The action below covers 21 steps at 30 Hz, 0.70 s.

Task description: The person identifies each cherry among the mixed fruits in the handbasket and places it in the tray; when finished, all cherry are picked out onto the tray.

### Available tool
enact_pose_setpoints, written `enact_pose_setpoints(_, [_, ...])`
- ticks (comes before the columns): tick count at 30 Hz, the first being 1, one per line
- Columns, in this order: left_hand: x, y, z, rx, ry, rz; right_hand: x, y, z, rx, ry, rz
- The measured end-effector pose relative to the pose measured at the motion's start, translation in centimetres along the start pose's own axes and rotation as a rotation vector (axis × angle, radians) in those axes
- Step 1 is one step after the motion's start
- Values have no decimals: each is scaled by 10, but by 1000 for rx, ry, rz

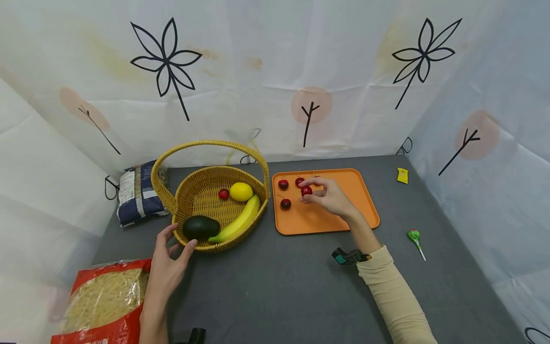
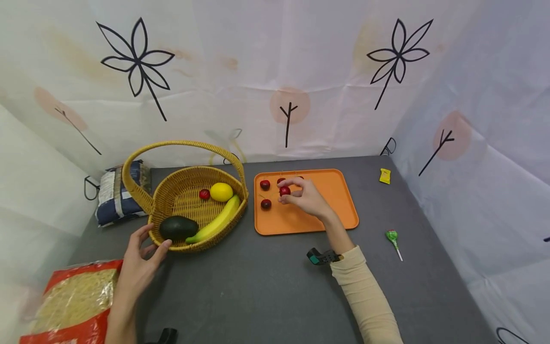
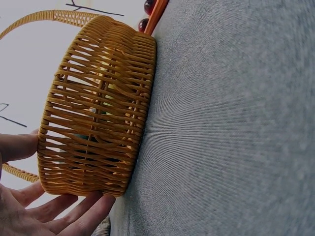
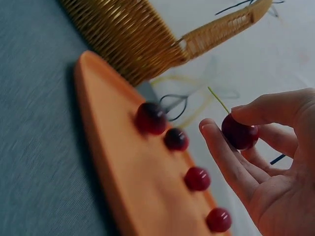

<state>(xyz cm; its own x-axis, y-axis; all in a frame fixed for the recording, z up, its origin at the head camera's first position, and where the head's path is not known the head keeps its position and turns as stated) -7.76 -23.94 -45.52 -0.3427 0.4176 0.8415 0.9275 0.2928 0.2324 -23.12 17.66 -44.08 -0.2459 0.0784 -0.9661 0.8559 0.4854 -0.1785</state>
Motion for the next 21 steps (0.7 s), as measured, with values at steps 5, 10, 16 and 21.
enact_pose_setpoints(5, [-1,-1,1,9,6,17,26,3,-4,17,53,70])
enact_pose_setpoints(10, [-1,-1,2,13,5,17,41,5,-5,37,153,88])
enact_pose_setpoints(16, [-1,-1,2,17,-3,18,45,5,-5,73,372,74])
enact_pose_setpoints(21, [-1,-2,1,12,-5,1,43,0,-2,86,500,68])
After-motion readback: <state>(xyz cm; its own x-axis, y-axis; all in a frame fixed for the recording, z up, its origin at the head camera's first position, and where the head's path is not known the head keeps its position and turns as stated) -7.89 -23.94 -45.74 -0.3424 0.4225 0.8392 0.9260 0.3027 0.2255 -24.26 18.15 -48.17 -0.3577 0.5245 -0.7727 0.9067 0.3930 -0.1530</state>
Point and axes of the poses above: each hand's wrist, its own y-axis away from the middle knuckle, its own z-axis out of the palm, x = y × z, the point moved 4 cm from there along -y, towards the middle knuckle, and after that the axes turned 8 degrees about -z, right-handed, at the moved point
